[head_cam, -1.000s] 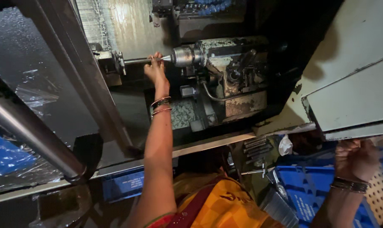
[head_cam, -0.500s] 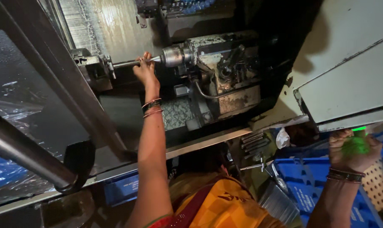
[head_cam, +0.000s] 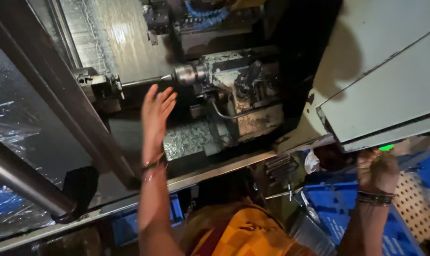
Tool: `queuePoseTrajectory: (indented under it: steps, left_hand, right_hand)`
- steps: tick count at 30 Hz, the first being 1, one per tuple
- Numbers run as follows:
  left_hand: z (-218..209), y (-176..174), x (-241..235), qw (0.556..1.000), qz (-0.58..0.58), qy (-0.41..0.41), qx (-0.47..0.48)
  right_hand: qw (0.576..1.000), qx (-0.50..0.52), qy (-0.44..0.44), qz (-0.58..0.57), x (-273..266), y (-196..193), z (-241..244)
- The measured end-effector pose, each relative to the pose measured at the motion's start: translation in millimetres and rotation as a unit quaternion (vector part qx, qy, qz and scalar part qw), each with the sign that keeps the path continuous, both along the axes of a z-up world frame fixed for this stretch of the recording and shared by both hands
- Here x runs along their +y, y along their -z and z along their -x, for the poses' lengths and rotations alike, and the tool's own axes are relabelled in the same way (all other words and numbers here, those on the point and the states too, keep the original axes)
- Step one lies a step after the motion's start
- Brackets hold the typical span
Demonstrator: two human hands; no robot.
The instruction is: The person picks up metal rods from a blue crate, places them into a plastic bag, and then into a cardboard box. They also open a machine door to insert a metal rod into a lathe-like machine and then close the door.
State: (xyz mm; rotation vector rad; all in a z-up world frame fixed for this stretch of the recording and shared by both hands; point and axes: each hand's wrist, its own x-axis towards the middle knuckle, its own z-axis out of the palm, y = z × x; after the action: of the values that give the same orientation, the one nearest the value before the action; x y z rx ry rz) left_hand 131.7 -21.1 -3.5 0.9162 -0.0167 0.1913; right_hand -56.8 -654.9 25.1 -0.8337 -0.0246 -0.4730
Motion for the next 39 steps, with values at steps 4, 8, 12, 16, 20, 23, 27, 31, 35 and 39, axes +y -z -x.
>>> queuePoseTrajectory:
  steps: [4, 8, 12, 16, 20, 23, 27, 31, 35, 39]
  left_hand:
    - [145.3, -73.8, 22.5, 0.948, -0.168, -0.246, -0.111]
    - [225.5, -124.1, 32.1, 0.713, -0.335, -0.583, -0.200]
    - [252.6, -139.9, 48.3, 0.418, -0.623, -0.660, -0.031]
    - [251.1, -137.9, 60.1, 0.686, -0.520, -0.507, -0.045]
    - [250.4, -143.3, 58.6, 0.730, -0.458, -0.508, 0.004]
    - [248.3, -143.2, 49.6, 0.727, -0.431, -0.525, 0.101]
    - [242.5, -139.0, 34.6, 0.762, -0.414, -0.495, 0.063]
    - [227.9, -128.6, -12.7, 0.661, -0.523, -0.536, 0.043]
    - [219.0, -132.3, -77.9, 0.731, -0.511, -0.453, -0.004]
    - [207.1, -149.3, -129.3, 0.817, -0.485, -0.313, 0.011]
  right_hand:
    - [0.999, -0.017, 0.010, -0.027, -6.6, 8.3, -4.9]
    - [0.999, -0.025, -0.041, 0.009, -17.0, 14.3, -5.1]
    - [0.997, 0.042, -0.042, 0.046, -31.1, 28.2, -10.0]
    - [0.999, -0.009, -0.021, 0.049, -24.2, 68.3, -5.6]
    - [0.967, 0.060, -0.159, 0.187, 14.7, 141.5, 2.1]
    - [0.824, 0.180, -0.166, 0.511, 39.9, 199.7, 33.2]
    - [0.595, 0.222, -0.154, 0.757, 59.2, 243.3, 69.1]
    - [0.489, 0.219, -0.155, 0.830, 70.0, 254.4, 77.5]
    - [0.420, 0.210, -0.139, 0.872, 76.5, 255.5, 68.9]
    - [0.374, 0.208, -0.130, 0.895, 71.9, 264.9, 66.9]
